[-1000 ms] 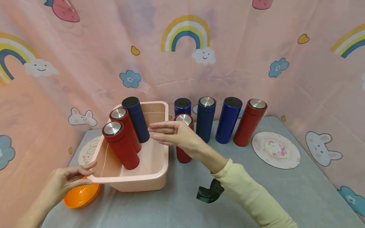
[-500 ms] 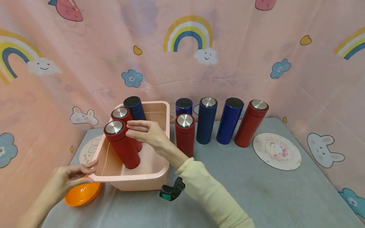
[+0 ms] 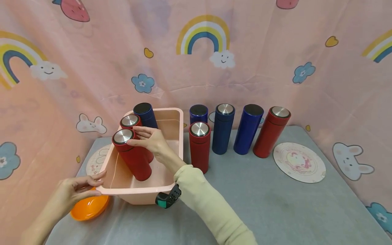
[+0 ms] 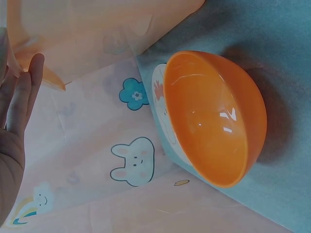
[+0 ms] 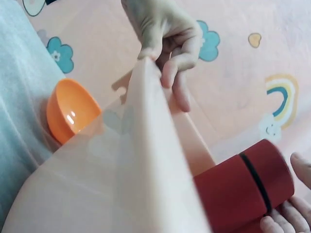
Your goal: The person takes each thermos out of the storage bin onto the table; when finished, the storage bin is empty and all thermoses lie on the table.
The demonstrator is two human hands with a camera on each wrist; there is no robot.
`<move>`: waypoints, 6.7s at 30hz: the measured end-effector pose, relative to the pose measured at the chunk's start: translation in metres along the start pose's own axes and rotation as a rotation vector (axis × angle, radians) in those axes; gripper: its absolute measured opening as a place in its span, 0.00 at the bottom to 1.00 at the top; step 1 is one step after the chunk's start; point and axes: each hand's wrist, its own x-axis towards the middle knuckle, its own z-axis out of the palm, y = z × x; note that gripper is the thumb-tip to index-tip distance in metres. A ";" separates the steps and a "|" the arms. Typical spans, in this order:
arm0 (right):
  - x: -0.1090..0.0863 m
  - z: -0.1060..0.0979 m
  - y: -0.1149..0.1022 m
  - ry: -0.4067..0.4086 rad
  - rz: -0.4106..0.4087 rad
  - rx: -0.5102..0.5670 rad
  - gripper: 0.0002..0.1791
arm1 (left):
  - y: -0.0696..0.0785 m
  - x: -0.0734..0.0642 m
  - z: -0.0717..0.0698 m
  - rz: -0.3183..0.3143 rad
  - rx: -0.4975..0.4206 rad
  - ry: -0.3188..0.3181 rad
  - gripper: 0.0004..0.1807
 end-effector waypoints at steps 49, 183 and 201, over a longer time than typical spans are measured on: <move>0.010 0.002 0.016 -0.104 -0.136 -0.437 0.37 | 0.005 0.000 0.000 -0.010 0.047 0.011 0.20; -0.081 -0.059 -0.162 -0.180 -0.252 -0.365 0.32 | 0.011 0.016 -0.010 0.003 0.174 -0.101 0.14; -0.098 -0.087 -0.165 -0.153 -0.246 -0.386 0.29 | 0.007 0.007 -0.007 0.014 0.114 -0.085 0.15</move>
